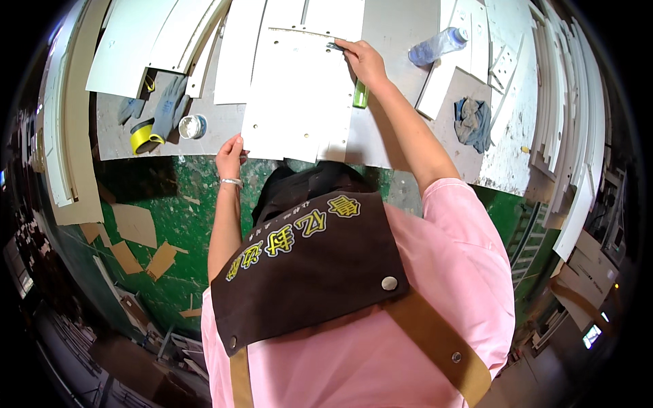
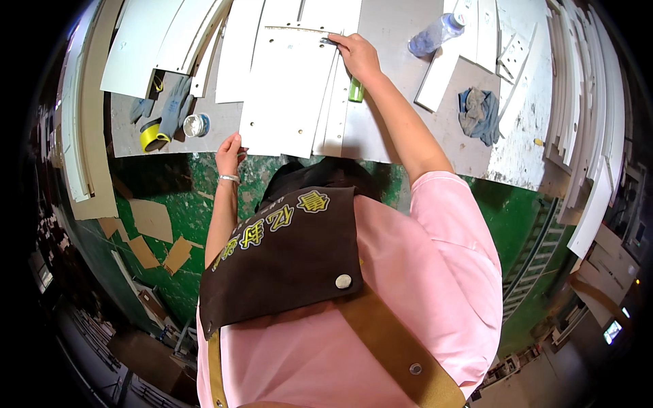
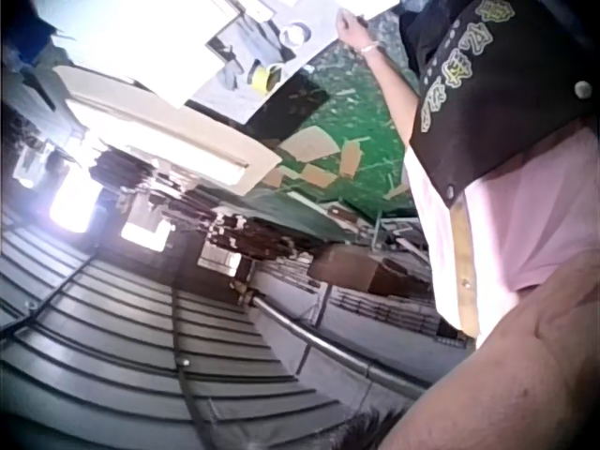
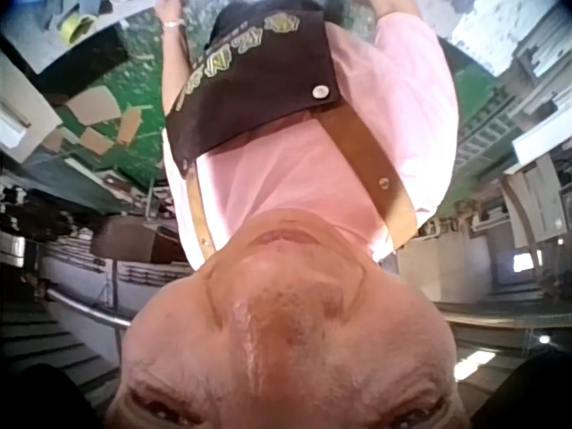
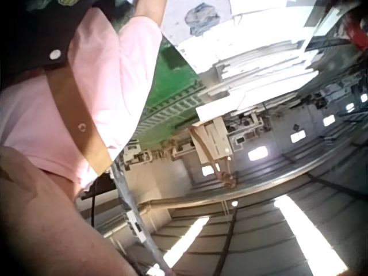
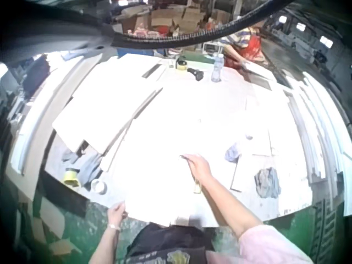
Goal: The person handles white flat-pack furniture panels on a workbench, wiping surfaces with a cloth, applying tape to edges, and stacking pieces. The person also moves panels between the bench and a nearby rack while another worker is visible in the background.
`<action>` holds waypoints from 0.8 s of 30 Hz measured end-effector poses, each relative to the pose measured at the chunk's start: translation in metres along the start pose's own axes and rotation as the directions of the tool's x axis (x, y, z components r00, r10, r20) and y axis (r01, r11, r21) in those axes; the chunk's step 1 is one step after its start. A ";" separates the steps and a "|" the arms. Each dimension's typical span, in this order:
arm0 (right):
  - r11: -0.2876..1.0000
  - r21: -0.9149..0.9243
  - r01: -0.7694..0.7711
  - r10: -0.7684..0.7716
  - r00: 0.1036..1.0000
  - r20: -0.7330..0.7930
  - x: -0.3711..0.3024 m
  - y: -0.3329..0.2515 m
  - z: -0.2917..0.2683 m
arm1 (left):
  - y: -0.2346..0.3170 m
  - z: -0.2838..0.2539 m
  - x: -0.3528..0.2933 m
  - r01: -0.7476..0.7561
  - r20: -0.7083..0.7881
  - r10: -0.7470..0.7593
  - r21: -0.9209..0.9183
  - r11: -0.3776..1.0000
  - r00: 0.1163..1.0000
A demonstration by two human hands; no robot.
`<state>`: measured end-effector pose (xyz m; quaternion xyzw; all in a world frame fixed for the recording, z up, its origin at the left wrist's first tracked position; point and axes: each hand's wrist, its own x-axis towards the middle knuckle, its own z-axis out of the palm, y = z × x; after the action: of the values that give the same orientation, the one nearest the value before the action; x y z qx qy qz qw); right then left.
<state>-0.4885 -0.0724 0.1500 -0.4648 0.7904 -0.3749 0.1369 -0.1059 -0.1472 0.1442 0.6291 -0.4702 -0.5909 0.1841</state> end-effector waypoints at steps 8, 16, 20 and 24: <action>0.999 -0.046 0.019 -0.016 0.997 0.074 -0.094 -0.054 0.015 | -0.004 -0.007 0.013 -0.040 0.108 0.044 -0.042 0.998 0.993; 0.999 0.005 -0.049 0.048 0.997 0.065 -0.222 -0.103 0.041 | -0.012 -0.014 0.028 -0.205 0.237 0.195 0.019 0.979 0.952; 0.974 0.046 -0.222 0.224 0.974 -0.025 -0.228 -0.116 0.036 | 0.005 -0.023 0.013 -0.537 0.396 0.394 0.377 0.754 0.830; 0.963 0.010 -0.270 0.269 0.956 -0.114 -0.253 -0.113 0.044 | 0.025 -0.024 0.012 -0.575 0.512 0.312 0.504 0.645 0.800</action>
<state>-0.2584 0.0871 0.1678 -0.3308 0.8540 -0.3763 0.1399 -0.0951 -0.1767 0.1623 0.3879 -0.8099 -0.4400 0.0069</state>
